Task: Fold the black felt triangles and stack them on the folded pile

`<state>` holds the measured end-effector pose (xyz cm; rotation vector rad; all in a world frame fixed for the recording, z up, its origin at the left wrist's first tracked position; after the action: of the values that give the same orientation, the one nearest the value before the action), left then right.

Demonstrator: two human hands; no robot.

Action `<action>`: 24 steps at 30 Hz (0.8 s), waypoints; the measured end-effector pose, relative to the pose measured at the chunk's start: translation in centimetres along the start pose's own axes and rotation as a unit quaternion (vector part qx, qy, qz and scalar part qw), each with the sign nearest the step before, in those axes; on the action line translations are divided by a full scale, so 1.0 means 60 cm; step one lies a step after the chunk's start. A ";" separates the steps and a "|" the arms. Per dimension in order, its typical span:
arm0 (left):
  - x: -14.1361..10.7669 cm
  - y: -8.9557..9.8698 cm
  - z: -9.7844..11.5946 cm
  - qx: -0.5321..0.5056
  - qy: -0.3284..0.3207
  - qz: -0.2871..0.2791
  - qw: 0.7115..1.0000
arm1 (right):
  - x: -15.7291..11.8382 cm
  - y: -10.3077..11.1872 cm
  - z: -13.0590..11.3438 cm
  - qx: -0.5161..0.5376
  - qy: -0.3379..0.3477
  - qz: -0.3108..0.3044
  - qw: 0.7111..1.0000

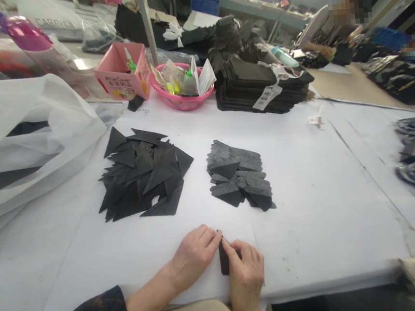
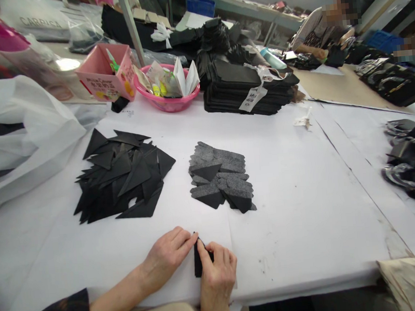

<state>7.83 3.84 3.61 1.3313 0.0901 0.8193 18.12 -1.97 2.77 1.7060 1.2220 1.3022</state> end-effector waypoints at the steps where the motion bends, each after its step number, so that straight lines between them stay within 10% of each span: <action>1: 0.000 0.001 0.001 0.003 0.000 0.002 1.000 | 0.000 0.000 0.000 0.001 -0.001 0.000 1.000; 24: -0.005 -0.005 0.004 0.005 0.004 0.017 1.000 | 0.002 0.001 -0.005 -0.001 0.007 0.000 1.000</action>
<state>7.88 3.47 3.33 1.3416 0.0781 0.8543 17.88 -1.89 2.96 1.6977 1.2285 1.3156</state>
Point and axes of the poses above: each hand's wrist, its own x-axis towards the middle knuckle, its own y-axis out of the back of the hand, z = x × y, the point moved 8 cm from there along x, towards the middle knuckle
